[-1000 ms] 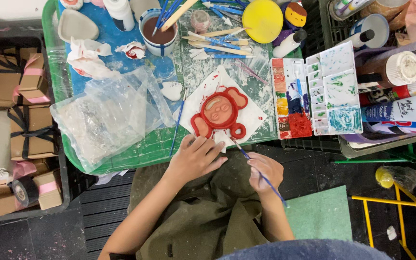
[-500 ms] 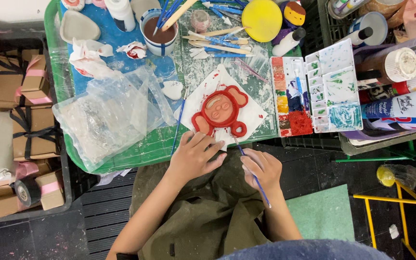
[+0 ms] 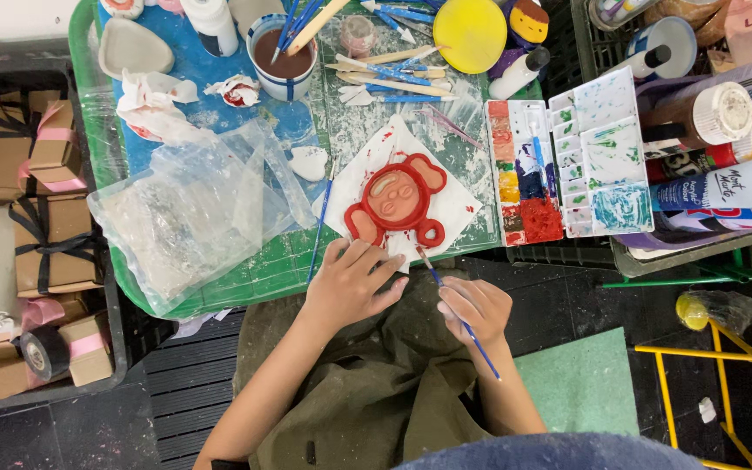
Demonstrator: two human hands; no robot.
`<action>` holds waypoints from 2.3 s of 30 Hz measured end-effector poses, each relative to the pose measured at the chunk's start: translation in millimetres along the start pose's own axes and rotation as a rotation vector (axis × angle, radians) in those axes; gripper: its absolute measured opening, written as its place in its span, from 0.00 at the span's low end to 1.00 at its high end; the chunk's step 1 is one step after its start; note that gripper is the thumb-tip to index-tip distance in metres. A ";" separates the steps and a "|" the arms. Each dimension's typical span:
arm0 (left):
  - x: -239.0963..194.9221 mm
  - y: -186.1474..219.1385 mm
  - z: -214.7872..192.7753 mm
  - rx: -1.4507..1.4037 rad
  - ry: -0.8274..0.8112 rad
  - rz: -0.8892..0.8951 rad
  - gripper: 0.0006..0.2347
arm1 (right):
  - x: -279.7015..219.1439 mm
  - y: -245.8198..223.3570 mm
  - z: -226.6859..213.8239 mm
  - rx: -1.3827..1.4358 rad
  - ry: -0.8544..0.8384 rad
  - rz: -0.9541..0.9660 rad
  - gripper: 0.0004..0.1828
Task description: The person paints a red ceramic character figure by hand using a brush and a palette of paints.
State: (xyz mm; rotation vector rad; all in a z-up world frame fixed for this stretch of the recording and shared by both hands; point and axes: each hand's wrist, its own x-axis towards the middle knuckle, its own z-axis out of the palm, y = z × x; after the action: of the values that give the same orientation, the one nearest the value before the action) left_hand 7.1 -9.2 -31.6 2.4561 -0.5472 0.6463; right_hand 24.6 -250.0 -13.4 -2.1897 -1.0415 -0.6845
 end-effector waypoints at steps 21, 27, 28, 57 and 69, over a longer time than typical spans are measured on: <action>1.1 -0.2 -0.5 0.017 -0.047 0.015 0.12 | -10.9 4.4 0.1 0.022 0.125 0.103 0.10; 2.2 0.3 -0.9 0.025 -0.040 0.017 0.12 | -16.3 11.2 -4.7 0.027 0.142 0.131 0.11; 2.3 0.5 -0.9 0.022 -0.037 0.014 0.12 | -16.3 11.3 -5.2 0.036 0.138 0.129 0.10; 5.2 2.1 -1.8 0.039 -0.007 0.004 0.11 | -0.8 4.4 1.8 0.045 0.163 0.090 0.11; 0.9 -0.1 2.7 0.058 0.014 0.023 0.11 | 8.1 2.9 5.2 0.009 0.084 0.019 0.08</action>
State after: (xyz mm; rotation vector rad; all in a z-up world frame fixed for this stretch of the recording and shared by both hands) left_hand 8.7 -10.9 -33.2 2.5007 -0.5594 0.6979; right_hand 32.5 -243.8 -12.4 -2.1416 -0.9783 -0.7558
